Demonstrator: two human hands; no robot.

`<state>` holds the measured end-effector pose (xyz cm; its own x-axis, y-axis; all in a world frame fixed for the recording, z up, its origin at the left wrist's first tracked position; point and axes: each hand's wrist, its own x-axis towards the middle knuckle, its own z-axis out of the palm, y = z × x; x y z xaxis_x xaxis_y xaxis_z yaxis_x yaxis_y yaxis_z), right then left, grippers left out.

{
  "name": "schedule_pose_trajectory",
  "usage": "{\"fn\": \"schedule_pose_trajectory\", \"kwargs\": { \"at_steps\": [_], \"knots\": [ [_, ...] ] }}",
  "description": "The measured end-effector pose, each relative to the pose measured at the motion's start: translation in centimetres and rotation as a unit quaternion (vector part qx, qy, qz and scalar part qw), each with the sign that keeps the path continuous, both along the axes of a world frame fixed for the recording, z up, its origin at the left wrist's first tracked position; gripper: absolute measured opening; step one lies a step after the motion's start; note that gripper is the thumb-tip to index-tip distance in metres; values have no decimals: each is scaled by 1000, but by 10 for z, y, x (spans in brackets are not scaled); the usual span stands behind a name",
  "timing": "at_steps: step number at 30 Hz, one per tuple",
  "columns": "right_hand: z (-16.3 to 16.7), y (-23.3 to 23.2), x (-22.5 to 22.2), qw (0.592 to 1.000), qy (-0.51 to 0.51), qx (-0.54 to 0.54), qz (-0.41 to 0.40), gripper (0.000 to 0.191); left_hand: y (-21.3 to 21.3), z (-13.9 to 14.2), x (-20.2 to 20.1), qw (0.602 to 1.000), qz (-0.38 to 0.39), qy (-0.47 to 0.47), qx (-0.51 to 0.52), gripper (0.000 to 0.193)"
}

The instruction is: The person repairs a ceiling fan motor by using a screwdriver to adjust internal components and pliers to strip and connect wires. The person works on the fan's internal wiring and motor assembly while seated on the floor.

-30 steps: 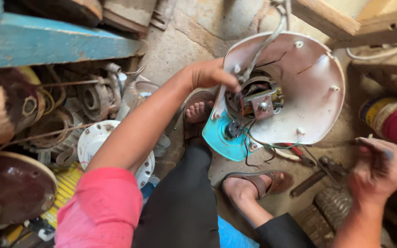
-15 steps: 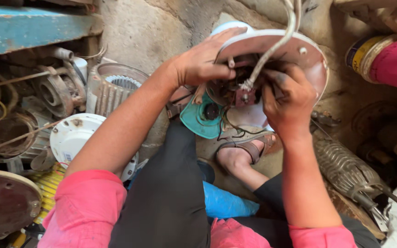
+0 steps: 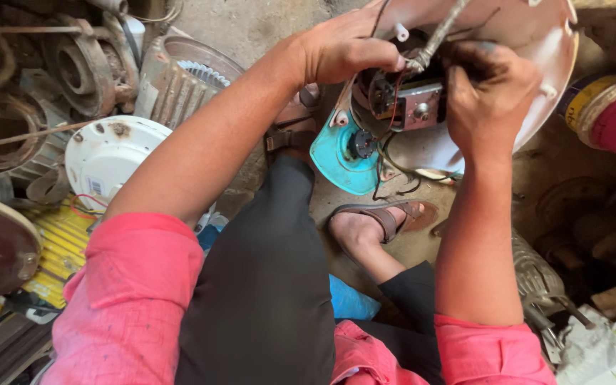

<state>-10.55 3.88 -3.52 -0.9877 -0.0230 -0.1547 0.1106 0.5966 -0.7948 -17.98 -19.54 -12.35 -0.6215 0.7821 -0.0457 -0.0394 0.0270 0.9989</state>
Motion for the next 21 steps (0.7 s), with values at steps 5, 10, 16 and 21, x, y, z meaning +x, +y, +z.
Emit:
{"fn": "schedule_pose_trajectory", "kwargs": {
  "at_steps": [5, 10, 16, 21],
  "knots": [
    [0, -7, -5, 996, -7, -81, -46, 23, -6, 2, -3, 998, 6, -51, 25, 50],
    [5, -6, 5, 982, -1, -162, -92, 25, -9, -21, -6, 999, -6, -45, 27, 37],
    [18, -8, 0, 963, -39, -241, -111, 12, -14, -82, -7, 963, 24, 266, 32, 9],
    [36, -28, -22, 990, -46, -123, -56, 15, -13, -109, -2, 968, 37, 232, 84, 14]
  ]
}}
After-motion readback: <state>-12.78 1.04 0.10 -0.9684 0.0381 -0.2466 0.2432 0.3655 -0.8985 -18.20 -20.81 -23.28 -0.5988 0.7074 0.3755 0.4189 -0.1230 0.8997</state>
